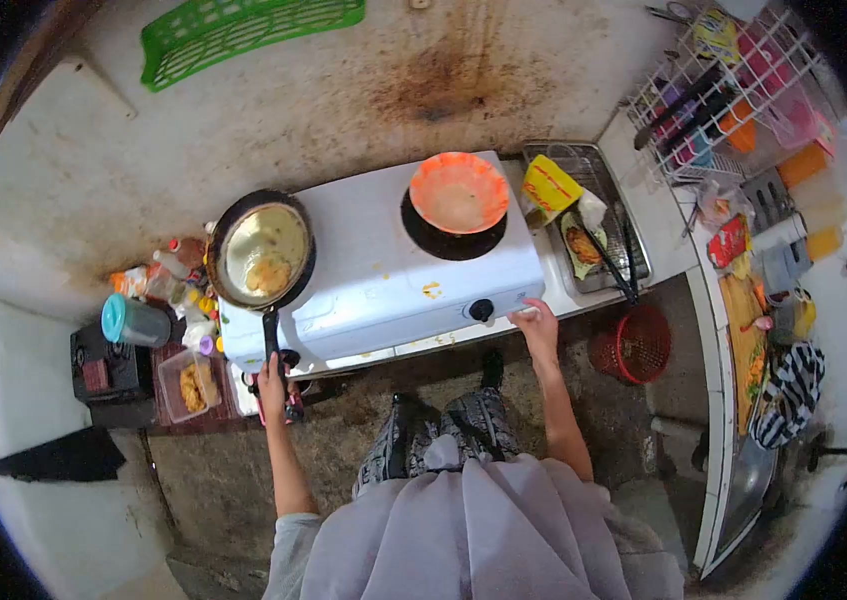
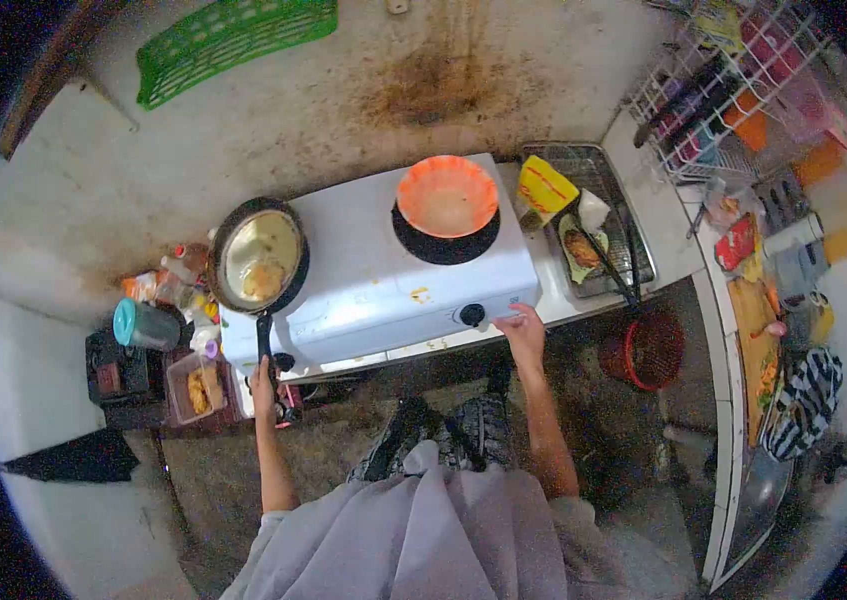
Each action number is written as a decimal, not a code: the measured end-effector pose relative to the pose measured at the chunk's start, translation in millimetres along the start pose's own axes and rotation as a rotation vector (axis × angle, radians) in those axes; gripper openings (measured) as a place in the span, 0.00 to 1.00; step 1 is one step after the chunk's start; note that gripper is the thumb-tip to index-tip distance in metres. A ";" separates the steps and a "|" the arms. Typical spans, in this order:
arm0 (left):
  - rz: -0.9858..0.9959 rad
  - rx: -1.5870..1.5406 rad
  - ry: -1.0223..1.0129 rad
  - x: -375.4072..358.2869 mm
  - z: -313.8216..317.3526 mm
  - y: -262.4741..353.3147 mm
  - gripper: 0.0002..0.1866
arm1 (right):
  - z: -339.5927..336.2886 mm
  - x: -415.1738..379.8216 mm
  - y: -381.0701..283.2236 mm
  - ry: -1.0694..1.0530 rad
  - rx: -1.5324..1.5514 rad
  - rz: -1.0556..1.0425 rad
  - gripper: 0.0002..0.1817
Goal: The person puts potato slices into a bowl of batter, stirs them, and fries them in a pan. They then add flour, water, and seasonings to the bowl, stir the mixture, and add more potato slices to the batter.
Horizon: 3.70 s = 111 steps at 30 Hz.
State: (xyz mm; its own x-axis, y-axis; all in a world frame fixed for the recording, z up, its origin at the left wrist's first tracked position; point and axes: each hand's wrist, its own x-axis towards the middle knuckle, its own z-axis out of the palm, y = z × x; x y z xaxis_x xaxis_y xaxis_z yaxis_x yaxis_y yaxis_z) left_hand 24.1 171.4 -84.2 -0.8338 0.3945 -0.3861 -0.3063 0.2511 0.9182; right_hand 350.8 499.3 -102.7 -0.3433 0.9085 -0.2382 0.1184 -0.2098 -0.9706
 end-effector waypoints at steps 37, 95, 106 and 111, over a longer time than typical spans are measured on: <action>-0.457 -0.258 -1.354 -233.1 489.4 20.8 0.34 | -337.7 -104.6 -131.0 -0.030 -0.205 0.060 0.16; -0.573 -0.261 -1.423 -315.2 804.2 155.7 0.23 | -644.1 90.5 -231.2 1.018 0.434 -0.548 0.10; -0.576 -0.291 -1.341 -326.7 796.0 158.1 0.23 | -637.6 61.0 -284.8 1.089 0.208 -0.522 0.15; -0.547 -0.278 -1.346 -332.8 792.1 154.2 0.23 | -633.6 49.8 -299.4 1.057 0.126 -0.508 0.18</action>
State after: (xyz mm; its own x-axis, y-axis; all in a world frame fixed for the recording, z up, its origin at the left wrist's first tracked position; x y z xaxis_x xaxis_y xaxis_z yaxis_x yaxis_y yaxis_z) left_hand 618.2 778.9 115.7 0.4076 0.8518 -0.3290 -0.6404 0.5235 0.5620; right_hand 888.6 836.3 198.5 0.6252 0.7334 0.2669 0.0777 0.2818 -0.9563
